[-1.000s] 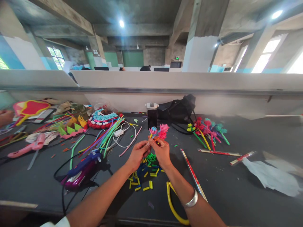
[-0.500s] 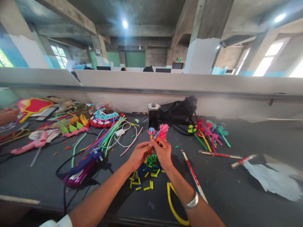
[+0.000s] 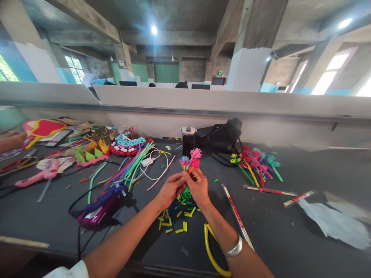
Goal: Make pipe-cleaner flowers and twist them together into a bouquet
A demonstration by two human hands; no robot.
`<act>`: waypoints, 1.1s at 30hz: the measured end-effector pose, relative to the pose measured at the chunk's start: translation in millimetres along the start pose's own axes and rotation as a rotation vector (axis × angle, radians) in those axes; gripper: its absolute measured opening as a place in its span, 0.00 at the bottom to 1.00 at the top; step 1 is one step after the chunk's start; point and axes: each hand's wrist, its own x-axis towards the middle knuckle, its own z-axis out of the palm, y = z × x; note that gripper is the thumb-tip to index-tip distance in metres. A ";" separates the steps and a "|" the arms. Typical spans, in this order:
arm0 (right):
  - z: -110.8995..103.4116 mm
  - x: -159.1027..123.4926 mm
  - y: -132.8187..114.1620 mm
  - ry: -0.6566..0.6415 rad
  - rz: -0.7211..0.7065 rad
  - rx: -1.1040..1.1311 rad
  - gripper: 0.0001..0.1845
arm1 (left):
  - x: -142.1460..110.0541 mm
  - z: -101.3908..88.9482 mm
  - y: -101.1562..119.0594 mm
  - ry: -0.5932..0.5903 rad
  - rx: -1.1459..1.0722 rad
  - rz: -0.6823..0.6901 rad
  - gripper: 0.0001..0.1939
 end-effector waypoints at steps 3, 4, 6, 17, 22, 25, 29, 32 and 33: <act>-0.1 0.1 0.9 -0.038 0.015 0.005 0.15 | 1.4 -1.7 0.6 0.056 -0.064 0.054 0.20; 0.0 0.4 2.3 -0.044 0.026 0.009 0.18 | 2.1 -2.7 1.2 0.079 -0.082 0.078 0.19; 0.1 1.2 5.8 -0.055 0.052 0.016 0.21 | 3.7 -4.7 2.9 0.123 -0.104 0.130 0.19; -0.6 1.1 9.3 -0.114 0.128 0.012 0.23 | 6.7 -8.0 5.1 0.238 -0.102 0.272 0.15; -0.5 0.2 8.8 -0.132 0.137 0.017 0.22 | 5.3 -7.5 2.7 0.218 -0.094 0.250 0.15; -0.5 -0.2 8.8 -0.143 0.146 0.019 0.22 | 7.1 -9.8 1.4 0.211 -0.123 0.242 0.15; 0.7 -0.9 5.6 -0.161 0.152 0.017 0.23 | 10.1 -13.1 -0.4 0.178 -0.157 0.227 0.14; 2.1 -1.3 1.4 -0.176 0.146 0.014 0.22 | 10.7 -13.4 -1.8 0.177 -0.179 0.224 0.14; 2.4 -1.4 0.4 -0.184 0.145 0.013 0.21 | 10.6 -13.2 -2.0 0.182 -0.188 0.222 0.13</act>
